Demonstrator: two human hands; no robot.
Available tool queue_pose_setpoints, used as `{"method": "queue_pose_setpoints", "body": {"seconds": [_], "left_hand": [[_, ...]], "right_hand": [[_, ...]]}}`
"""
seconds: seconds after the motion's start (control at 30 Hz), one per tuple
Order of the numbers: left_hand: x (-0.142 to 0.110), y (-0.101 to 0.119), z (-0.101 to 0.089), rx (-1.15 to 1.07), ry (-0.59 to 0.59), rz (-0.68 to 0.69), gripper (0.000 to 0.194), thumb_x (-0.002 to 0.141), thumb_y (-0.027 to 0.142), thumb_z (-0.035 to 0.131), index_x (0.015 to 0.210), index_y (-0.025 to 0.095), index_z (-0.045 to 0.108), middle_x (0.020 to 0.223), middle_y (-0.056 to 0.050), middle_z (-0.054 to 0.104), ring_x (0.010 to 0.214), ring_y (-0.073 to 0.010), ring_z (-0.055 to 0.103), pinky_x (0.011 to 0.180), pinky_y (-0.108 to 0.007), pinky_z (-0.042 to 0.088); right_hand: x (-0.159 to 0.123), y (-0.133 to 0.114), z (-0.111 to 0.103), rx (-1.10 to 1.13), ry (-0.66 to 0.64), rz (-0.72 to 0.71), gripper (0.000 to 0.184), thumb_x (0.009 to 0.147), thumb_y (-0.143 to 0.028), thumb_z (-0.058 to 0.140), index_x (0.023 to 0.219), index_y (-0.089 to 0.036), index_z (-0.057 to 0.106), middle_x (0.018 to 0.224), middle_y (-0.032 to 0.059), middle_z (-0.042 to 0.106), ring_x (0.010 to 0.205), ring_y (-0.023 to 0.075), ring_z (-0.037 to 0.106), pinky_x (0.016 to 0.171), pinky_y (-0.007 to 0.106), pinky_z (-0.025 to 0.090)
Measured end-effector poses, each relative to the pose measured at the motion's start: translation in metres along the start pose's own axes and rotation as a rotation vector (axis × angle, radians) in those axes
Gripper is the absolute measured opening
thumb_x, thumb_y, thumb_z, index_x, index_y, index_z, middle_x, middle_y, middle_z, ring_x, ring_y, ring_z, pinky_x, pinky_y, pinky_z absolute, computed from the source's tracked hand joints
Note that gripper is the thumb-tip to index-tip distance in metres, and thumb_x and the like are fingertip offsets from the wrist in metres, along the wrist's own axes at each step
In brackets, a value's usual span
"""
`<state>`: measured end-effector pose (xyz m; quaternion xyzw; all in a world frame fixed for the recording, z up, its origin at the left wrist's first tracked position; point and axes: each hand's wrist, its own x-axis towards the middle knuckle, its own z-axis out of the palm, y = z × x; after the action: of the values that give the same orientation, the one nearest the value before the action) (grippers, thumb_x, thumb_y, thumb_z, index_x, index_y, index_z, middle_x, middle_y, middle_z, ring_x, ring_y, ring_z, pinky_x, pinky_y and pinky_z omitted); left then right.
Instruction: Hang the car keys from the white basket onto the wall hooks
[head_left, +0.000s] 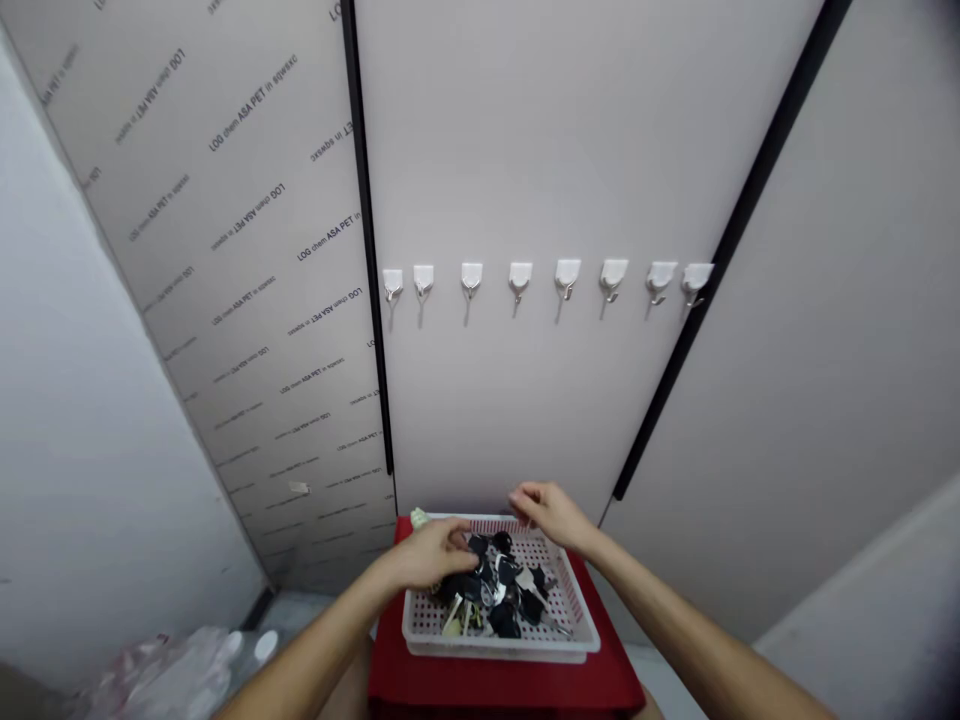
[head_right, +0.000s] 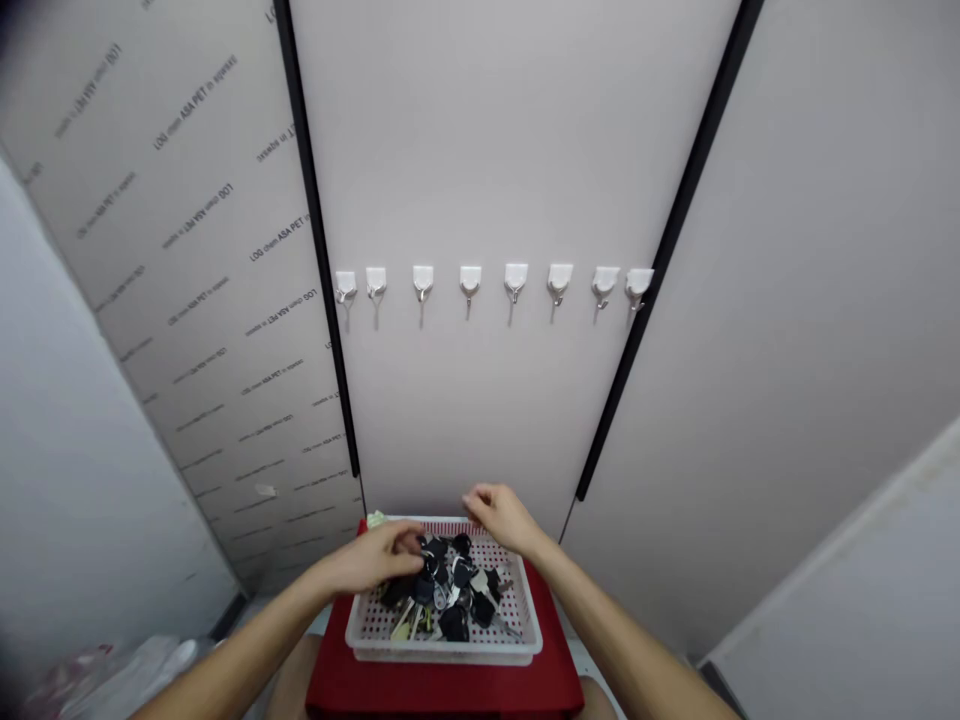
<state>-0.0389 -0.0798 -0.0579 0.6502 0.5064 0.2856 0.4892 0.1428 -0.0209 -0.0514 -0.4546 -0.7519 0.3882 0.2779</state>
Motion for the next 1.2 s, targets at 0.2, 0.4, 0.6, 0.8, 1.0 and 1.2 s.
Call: {"method": "queue_pose_setpoints", "body": {"seconds": [0.2, 0.4, 0.6, 0.8, 1.0, 1.2], "left_hand": [[0.037, 0.089, -0.029, -0.573, 0.097, 0.105, 0.046, 0.064, 0.055, 0.026, 0.045, 0.015, 0.034, 0.034, 0.005, 0.035, 0.029, -0.0032, 0.029, 0.033, -0.016, 0.020], [0.050, 0.134, -0.034, -0.707, -0.154, 0.213, 0.055, 0.065, 0.060, 0.012, 0.039, 0.015, 0.029, 0.027, 0.005, 0.027, 0.023, -0.0026, 0.021, 0.030, -0.015, 0.011], [0.051, 0.130, -0.026, -0.691, -0.174, 0.212, 0.056, 0.065, 0.060, 0.012, 0.038, 0.014, 0.030, 0.027, 0.004, 0.028, 0.023, -0.0026, 0.021, 0.029, -0.015, 0.012], [0.053, 0.126, -0.026, -0.679, -0.174, 0.196, 0.055, 0.064, 0.061, 0.013, 0.039, 0.015, 0.029, 0.027, 0.005, 0.028, 0.023, -0.0023, 0.021, 0.029, -0.015, 0.011], [0.054, 0.117, -0.022, -0.658, -0.186, 0.152, 0.055, 0.064, 0.062, 0.011, 0.038, 0.015, 0.028, 0.026, 0.005, 0.026, 0.023, -0.0025, 0.020, 0.029, -0.015, 0.011], [0.061, 0.092, -0.009, -0.580, -0.125, 0.068, 0.055, 0.063, 0.062, 0.009, 0.039, 0.016, 0.028, 0.028, 0.006, 0.026, 0.024, -0.0028, 0.020, 0.032, -0.016, 0.013]], "right_hand": [[0.024, -0.081, -0.033, 0.718, 0.120, -0.079, 0.047, 0.066, -0.056, 0.024, 0.040, -0.017, 0.025, 0.032, -0.0079, 0.022, 0.028, 0.0033, 0.020, 0.031, 0.017, 0.018], [0.024, -0.117, -0.047, 0.897, 0.003, -0.131, 0.052, 0.067, -0.059, 0.017, 0.037, -0.016, 0.021, 0.029, -0.0075, 0.018, 0.026, 0.0029, 0.015, 0.030, 0.017, 0.013], [0.023, -0.111, -0.042, 0.883, 0.002, -0.109, 0.053, 0.066, -0.060, 0.019, 0.037, -0.016, 0.023, 0.029, -0.0075, 0.019, 0.025, 0.0021, 0.015, 0.030, 0.016, 0.012], [0.023, -0.109, -0.040, 0.891, -0.012, -0.110, 0.053, 0.065, -0.060, 0.019, 0.036, -0.016, 0.023, 0.028, -0.0074, 0.020, 0.025, 0.0023, 0.015, 0.030, 0.017, 0.013], [0.024, -0.098, -0.035, 0.847, -0.010, -0.068, 0.052, 0.064, -0.062, 0.019, 0.038, -0.017, 0.021, 0.028, -0.0081, 0.019, 0.025, 0.0020, 0.015, 0.030, 0.017, 0.013], [0.023, -0.072, -0.021, 0.782, -0.016, 0.013, 0.052, 0.063, -0.063, 0.016, 0.039, -0.017, 0.020, 0.029, -0.0088, 0.018, 0.025, 0.0019, 0.014, 0.030, 0.017, 0.013]]}}
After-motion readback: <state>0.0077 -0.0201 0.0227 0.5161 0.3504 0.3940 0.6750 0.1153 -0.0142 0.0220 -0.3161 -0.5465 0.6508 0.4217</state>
